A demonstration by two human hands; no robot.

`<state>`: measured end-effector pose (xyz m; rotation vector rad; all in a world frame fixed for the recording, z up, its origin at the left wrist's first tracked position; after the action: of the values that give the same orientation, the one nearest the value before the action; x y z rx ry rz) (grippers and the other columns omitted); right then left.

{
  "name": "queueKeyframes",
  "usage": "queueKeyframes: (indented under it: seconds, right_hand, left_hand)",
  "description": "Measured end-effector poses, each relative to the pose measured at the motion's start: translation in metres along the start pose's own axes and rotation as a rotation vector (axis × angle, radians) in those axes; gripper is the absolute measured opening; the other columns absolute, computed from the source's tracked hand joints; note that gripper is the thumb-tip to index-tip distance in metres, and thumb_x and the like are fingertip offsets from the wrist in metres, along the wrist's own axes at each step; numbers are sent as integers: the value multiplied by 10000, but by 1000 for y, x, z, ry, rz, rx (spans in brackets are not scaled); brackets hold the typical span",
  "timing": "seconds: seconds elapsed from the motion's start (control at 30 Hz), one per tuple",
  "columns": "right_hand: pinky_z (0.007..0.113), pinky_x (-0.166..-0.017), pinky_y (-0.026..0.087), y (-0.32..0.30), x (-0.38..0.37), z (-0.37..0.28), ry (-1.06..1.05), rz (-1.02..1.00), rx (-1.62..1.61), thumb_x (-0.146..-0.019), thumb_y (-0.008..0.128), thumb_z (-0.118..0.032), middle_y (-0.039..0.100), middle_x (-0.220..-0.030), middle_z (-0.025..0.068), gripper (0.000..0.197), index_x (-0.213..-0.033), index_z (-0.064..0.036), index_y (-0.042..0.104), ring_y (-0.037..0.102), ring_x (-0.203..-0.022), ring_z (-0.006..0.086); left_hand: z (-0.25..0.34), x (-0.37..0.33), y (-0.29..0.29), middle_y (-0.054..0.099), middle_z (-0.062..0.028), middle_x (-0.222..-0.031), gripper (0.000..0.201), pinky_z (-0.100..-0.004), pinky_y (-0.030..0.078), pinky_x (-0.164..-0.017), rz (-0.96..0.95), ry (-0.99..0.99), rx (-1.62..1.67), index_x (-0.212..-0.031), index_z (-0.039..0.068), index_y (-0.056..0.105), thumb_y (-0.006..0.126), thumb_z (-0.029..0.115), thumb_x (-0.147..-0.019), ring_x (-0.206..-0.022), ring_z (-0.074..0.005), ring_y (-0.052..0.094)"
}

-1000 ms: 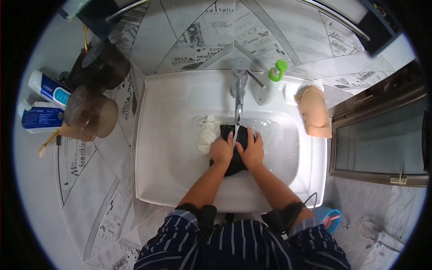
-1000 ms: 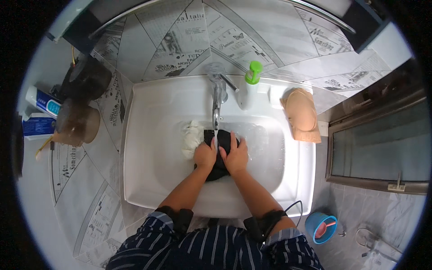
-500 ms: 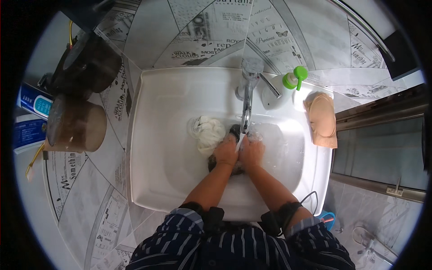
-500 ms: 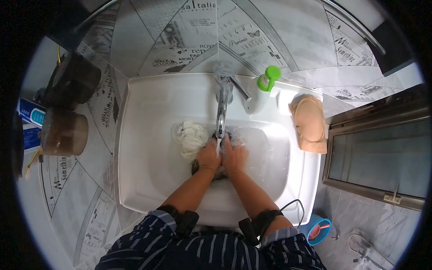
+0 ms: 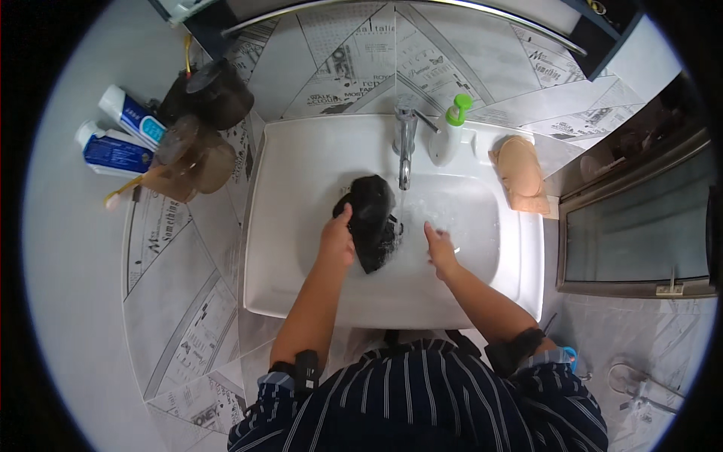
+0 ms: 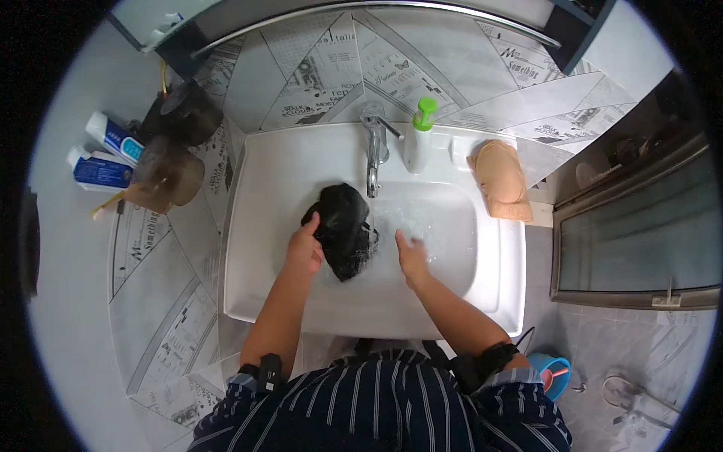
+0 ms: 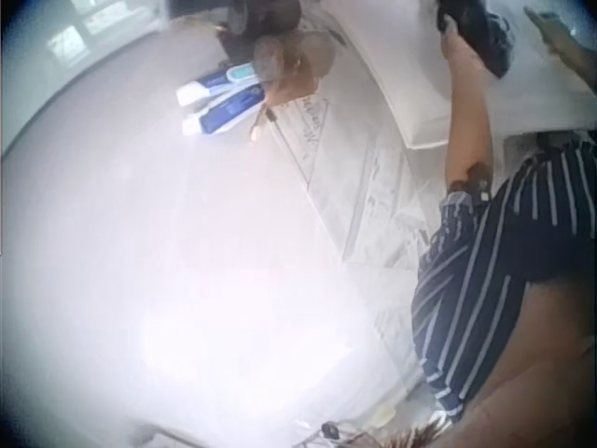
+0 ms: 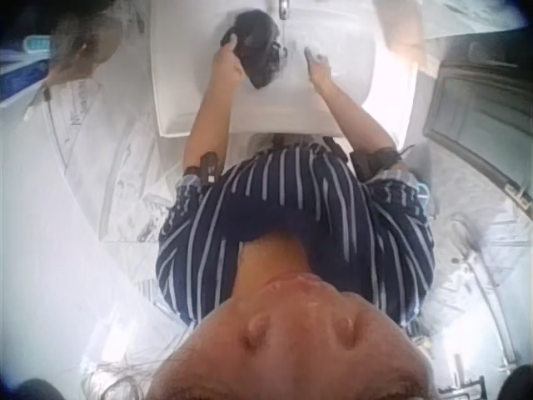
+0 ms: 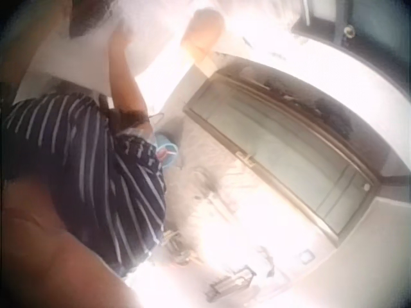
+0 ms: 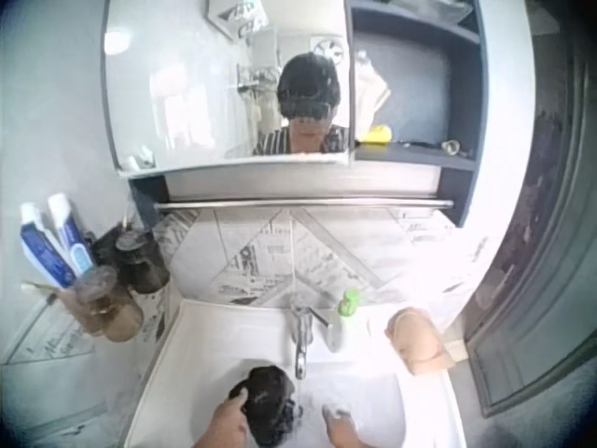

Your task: Wash items of clothing by hand in a bathroom sink.

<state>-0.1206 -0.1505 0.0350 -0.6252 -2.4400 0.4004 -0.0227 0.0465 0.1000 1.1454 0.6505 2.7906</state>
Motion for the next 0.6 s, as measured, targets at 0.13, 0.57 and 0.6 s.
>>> queueKeyframes:
  seconds: [0.13,0.57,0.6]
  right_hand:
    - [616,-944,318,12,48,-37,760,-584,-544,-624,465,-841,149,-1452,229,1157,-1446,-123,78,329,-1226,470]
    - [421,-887,476,49,54,-78,398,-828,-938,-916,505,-355,625,-1061,123,373,-1082,-27,569,611,-961,245]
    - [431,-869,484,52,56,-81,357,-835,-909,-915,517,-336,624,-1059,120,348,-1068,-28,569,612,-949,244]
  left_hand:
    - [17,38,-4,533,-98,-1235,447,-450,355,-1007,-238,-49,286,-1268,84,451,501,356,-918,-1169,-267,487]
    - [-9,61,-46,516,-69,-1221,627,-332,442,-901,163,180,-396,-1296,82,399,525,518,-863,-1111,-195,514]
    - [-10,53,-49,527,-68,-1212,623,-342,438,-907,64,177,-299,-1291,92,414,508,536,-864,-1099,-197,518]
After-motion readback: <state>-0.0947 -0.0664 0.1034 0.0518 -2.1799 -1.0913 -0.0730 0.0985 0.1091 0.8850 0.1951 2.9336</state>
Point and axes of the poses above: each hand's wrist, its own x-axis away from the middle knuckle, its own y-axis out of the palm, z = x × y, the point moved 1 cm from there along -x, towards the middle knuckle
